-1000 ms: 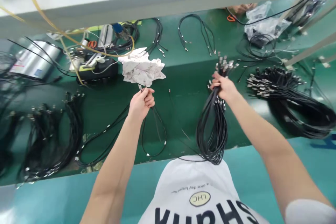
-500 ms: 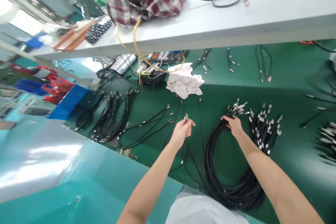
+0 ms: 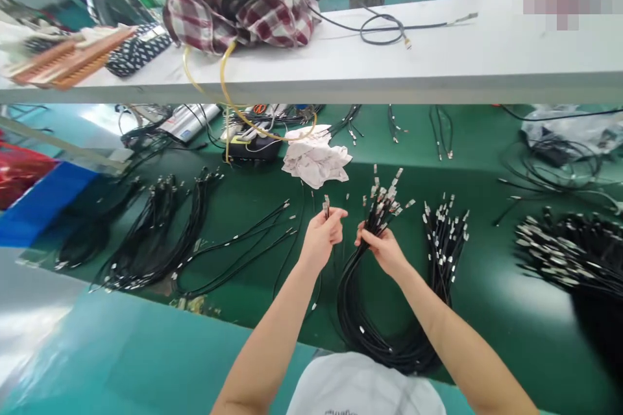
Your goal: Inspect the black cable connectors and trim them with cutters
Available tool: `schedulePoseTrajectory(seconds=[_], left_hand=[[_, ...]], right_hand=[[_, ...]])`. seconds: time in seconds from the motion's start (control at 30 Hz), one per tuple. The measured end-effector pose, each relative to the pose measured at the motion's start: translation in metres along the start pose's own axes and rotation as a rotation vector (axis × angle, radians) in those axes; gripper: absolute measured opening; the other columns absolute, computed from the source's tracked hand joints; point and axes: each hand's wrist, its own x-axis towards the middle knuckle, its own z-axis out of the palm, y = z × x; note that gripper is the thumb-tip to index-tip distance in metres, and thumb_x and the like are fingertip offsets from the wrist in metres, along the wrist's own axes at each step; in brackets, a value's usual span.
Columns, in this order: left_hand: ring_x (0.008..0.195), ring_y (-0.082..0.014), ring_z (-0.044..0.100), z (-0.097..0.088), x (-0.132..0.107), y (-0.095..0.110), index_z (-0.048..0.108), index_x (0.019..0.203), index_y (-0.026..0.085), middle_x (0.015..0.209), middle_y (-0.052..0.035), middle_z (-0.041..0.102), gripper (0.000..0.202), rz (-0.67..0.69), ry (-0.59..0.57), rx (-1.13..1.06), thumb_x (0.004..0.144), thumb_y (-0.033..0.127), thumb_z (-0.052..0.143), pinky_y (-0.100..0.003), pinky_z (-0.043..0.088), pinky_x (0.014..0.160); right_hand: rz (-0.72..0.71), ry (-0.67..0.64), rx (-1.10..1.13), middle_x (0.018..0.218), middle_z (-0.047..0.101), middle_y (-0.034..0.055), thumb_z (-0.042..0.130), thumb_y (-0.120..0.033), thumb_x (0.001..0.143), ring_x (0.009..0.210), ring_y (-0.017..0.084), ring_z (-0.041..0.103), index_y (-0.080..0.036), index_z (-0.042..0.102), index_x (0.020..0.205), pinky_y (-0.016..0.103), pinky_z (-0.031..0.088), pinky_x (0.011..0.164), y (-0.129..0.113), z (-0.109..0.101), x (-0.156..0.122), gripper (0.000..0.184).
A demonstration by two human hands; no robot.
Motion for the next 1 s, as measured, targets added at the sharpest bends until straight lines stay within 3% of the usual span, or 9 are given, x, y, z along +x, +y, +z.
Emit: schedulePoseTrajectory(seconds=[0.07,0.17,0.3,0.4,0.57,0.73,0.83,1.0], left_hand=[[0.042,-0.0017,0.026,0.007,0.021,-0.004,0.066,0.091,0.014,0.053,0.0108,0.03,0.038,-0.027,-0.003,0.052,0.076,0.046,0.08,-0.019,0.018,0.043],[0.038,-0.0031,0.033,0.007,0.05,-0.019,0.061,0.072,0.013,0.049,0.0088,0.041,0.04,-0.083,0.042,0.138,0.067,0.044,0.087,-0.021,0.018,0.039],[0.035,-0.0026,0.029,-0.01,0.066,-0.035,0.058,0.072,0.014,0.046,0.0115,0.037,0.034,-0.119,0.095,0.193,0.087,0.043,0.071,-0.018,0.023,0.037],[0.035,-0.0022,0.025,-0.025,0.064,-0.039,0.064,0.084,0.012,0.046,0.0123,0.035,0.032,-0.097,0.096,0.19,0.087,0.044,0.07,-0.017,0.022,0.036],[0.035,-0.0054,0.027,-0.042,0.052,-0.037,0.072,0.095,0.01,0.042,0.0121,0.03,0.054,-0.065,0.066,0.156,0.072,0.058,0.077,-0.022,0.027,0.034],[0.039,-0.0046,0.03,-0.054,0.038,-0.03,0.073,0.104,0.01,0.051,0.0072,0.043,0.058,-0.018,0.007,0.124,0.072,0.058,0.077,-0.022,0.031,0.037],[0.039,-0.0045,0.032,-0.059,0.03,-0.025,0.073,0.105,0.01,0.051,0.0068,0.044,0.055,-0.006,-0.002,0.156,0.073,0.054,0.078,-0.021,0.03,0.038],[0.045,-0.0092,0.049,-0.058,0.019,-0.02,0.074,0.098,0.011,0.065,-0.0022,0.064,0.046,0.022,0.012,0.283,0.068,0.045,0.084,-0.023,0.037,0.042]], right_hand=[[-0.009,-0.028,-0.024,0.085,0.072,0.0052,0.086,-0.044,0.068,0.074,0.019,0.069,-0.016,0.073,0.1,0.035,0.056,0.078,0.003,0.012,0.002,0.044],[-0.006,0.009,-0.067,0.084,0.074,0.0068,0.087,-0.047,0.063,0.076,0.022,0.07,-0.015,0.075,0.092,0.037,0.057,0.078,0.016,0.021,0.019,0.046],[-0.002,0.068,-0.124,0.081,0.075,0.0078,0.087,-0.052,0.06,0.075,0.025,0.071,-0.015,0.076,0.09,0.038,0.057,0.074,0.033,0.023,0.039,0.049],[-0.024,0.052,-0.145,0.085,0.076,0.0077,0.086,-0.051,0.061,0.076,0.026,0.072,-0.016,0.076,0.095,0.041,0.058,0.078,0.04,0.024,0.04,0.05],[-0.08,0.01,-0.174,0.09,0.076,0.0046,0.084,-0.046,0.067,0.077,0.023,0.072,-0.019,0.071,0.116,0.042,0.058,0.086,0.043,0.035,0.035,0.058],[-0.12,0.007,-0.228,0.099,0.075,0.0041,0.081,-0.046,0.07,0.078,0.022,0.071,-0.021,0.066,0.124,0.041,0.058,0.085,0.047,0.051,0.029,0.062],[-0.128,-0.012,-0.28,0.095,0.075,0.0045,0.079,-0.048,0.073,0.08,0.023,0.071,-0.02,0.066,0.124,0.041,0.059,0.085,0.045,0.058,0.024,0.06],[-0.145,-0.045,-0.404,0.089,0.076,0.0047,0.076,-0.047,0.075,0.084,0.027,0.071,-0.023,0.07,0.119,0.044,0.057,0.086,0.038,0.063,0.017,0.05]])
